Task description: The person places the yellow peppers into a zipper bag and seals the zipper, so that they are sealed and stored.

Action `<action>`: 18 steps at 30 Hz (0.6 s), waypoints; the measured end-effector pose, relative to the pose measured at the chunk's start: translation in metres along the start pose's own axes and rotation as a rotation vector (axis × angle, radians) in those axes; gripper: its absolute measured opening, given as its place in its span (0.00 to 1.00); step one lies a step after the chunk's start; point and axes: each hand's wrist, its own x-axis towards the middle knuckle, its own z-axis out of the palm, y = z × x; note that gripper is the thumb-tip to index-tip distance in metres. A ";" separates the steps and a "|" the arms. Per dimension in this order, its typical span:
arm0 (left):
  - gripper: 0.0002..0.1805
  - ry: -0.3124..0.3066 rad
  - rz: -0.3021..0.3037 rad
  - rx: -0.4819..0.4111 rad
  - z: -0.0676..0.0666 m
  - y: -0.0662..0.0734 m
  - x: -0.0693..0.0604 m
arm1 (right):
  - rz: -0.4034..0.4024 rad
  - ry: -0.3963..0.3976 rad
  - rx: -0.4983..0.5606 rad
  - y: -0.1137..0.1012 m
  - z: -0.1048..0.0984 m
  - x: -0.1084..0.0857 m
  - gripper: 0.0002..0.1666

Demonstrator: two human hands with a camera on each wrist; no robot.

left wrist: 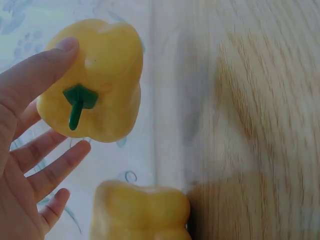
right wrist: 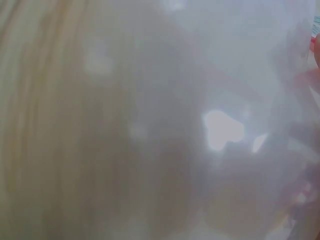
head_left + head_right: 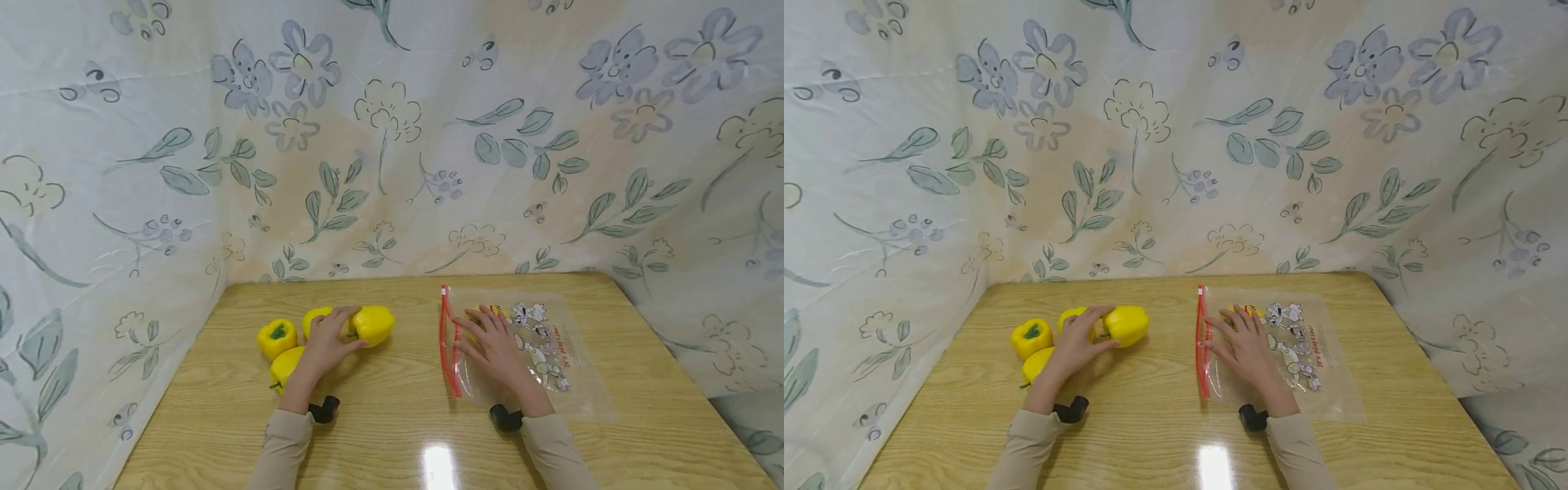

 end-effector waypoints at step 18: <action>0.36 -0.090 0.111 -0.180 0.024 0.026 0.006 | 0.009 0.015 -0.003 -0.001 0.000 0.001 0.28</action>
